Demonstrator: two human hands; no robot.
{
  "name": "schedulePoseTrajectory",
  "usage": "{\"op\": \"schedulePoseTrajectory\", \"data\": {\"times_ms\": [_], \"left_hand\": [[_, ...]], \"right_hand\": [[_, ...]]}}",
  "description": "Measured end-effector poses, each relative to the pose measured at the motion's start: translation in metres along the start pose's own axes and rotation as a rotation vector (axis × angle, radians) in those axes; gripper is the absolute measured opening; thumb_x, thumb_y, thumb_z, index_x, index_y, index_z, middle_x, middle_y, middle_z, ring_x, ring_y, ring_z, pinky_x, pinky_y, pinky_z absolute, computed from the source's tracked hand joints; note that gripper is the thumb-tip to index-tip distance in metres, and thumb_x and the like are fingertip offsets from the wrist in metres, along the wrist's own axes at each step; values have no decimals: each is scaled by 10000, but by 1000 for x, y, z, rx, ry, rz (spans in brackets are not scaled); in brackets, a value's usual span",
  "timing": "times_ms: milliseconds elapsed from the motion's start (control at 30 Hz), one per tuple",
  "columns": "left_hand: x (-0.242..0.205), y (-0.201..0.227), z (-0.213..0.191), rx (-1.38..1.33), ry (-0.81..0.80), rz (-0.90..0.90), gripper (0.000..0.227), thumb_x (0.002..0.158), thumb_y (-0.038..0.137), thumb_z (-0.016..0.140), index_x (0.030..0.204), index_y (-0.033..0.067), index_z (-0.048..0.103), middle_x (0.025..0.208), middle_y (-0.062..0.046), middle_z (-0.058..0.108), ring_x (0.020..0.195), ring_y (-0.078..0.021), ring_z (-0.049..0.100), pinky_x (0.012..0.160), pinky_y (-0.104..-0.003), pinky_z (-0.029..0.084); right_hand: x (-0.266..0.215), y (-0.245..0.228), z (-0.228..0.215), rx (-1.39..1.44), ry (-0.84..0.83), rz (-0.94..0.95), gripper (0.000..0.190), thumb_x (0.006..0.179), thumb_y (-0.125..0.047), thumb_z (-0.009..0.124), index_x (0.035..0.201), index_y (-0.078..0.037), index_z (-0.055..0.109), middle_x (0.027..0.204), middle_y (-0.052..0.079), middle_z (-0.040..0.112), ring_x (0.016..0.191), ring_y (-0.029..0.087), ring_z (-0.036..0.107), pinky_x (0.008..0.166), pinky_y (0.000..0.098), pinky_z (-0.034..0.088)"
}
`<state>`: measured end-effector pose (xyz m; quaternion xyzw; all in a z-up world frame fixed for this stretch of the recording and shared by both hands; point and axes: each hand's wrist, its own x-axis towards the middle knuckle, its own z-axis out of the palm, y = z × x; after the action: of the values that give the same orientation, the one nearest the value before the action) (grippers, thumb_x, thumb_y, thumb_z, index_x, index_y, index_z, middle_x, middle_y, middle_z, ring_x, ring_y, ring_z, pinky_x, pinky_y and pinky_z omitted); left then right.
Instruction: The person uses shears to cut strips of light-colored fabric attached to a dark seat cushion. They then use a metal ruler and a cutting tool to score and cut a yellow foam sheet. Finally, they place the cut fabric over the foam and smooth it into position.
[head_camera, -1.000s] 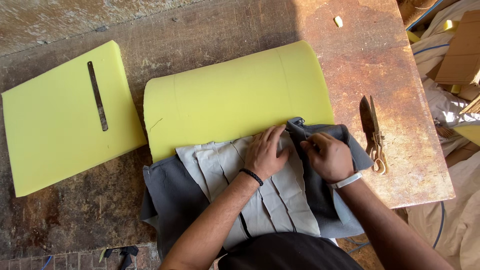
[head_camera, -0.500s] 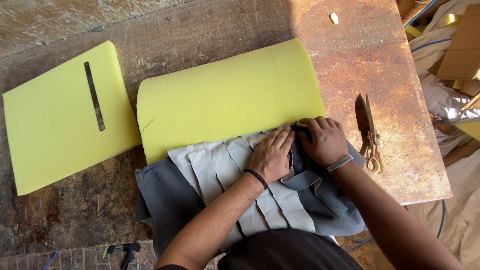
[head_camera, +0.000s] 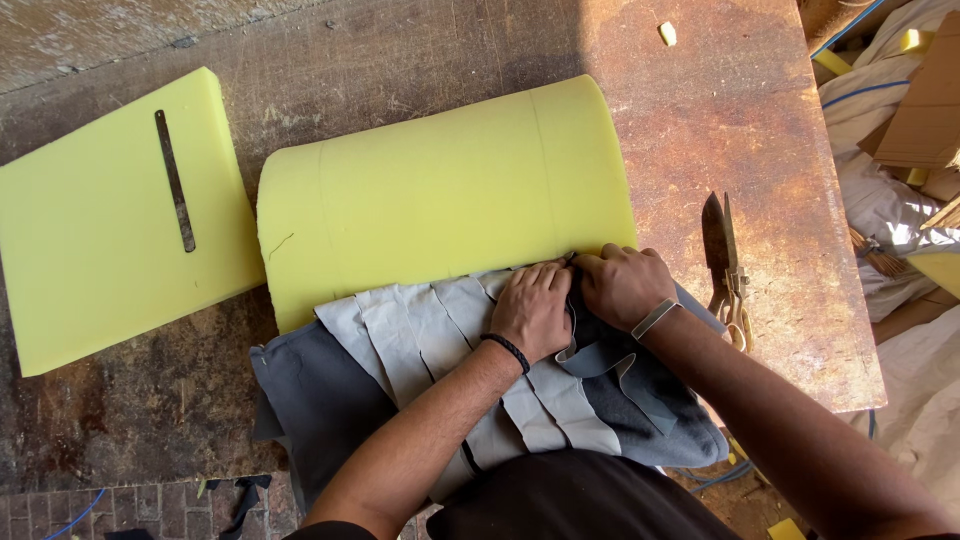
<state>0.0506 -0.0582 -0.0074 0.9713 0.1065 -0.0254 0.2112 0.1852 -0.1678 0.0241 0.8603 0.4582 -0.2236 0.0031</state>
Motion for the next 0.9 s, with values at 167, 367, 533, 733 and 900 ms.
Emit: {"op": "schedulePoseTrajectory", "data": {"times_ms": [167,367,533,733,900], "left_hand": [[7,3,-6,7,-186,-69,399,800,167,608,1157,-10,594,1267,-194,646,1283,-304,571,1167,-430,367],[6,-1,4,-21,75,8,516,759,141,606,1244,-34,597,1353,-232,627,1330,-325,554,1191,-447,334],[-4,-7,0,-178,157,58,541,745,114,582,1276,18,631,1356,-179,652,1315,-307,583,1173,-446,384],[-51,-38,-28,-435,354,-32,458,844,-4,580,1290,72,652,1342,-112,679,1301,-302,620,1115,-427,488],[-151,-143,-91,3,604,-476,375,938,33,617,1312,51,615,1334,-148,674,1249,-336,627,1073,-443,505]], "right_hand": [[15,4,-7,2,-200,-53,356,994,-292,479,1278,-204,676,1083,124,726,956,281,736,880,468,567],[1,4,1,-32,-81,-40,483,978,-298,460,1444,-223,563,1120,142,696,1044,266,697,917,453,530],[11,9,-3,14,-139,-21,450,950,-307,502,1372,-226,633,1121,123,697,1072,263,681,947,469,514],[-1,-6,-20,129,146,5,375,850,-278,624,1200,-222,747,1158,99,718,1053,316,688,977,464,519],[3,-64,-26,502,357,-143,317,869,-139,668,1179,-121,731,1262,114,717,1052,317,700,934,417,557]]}}
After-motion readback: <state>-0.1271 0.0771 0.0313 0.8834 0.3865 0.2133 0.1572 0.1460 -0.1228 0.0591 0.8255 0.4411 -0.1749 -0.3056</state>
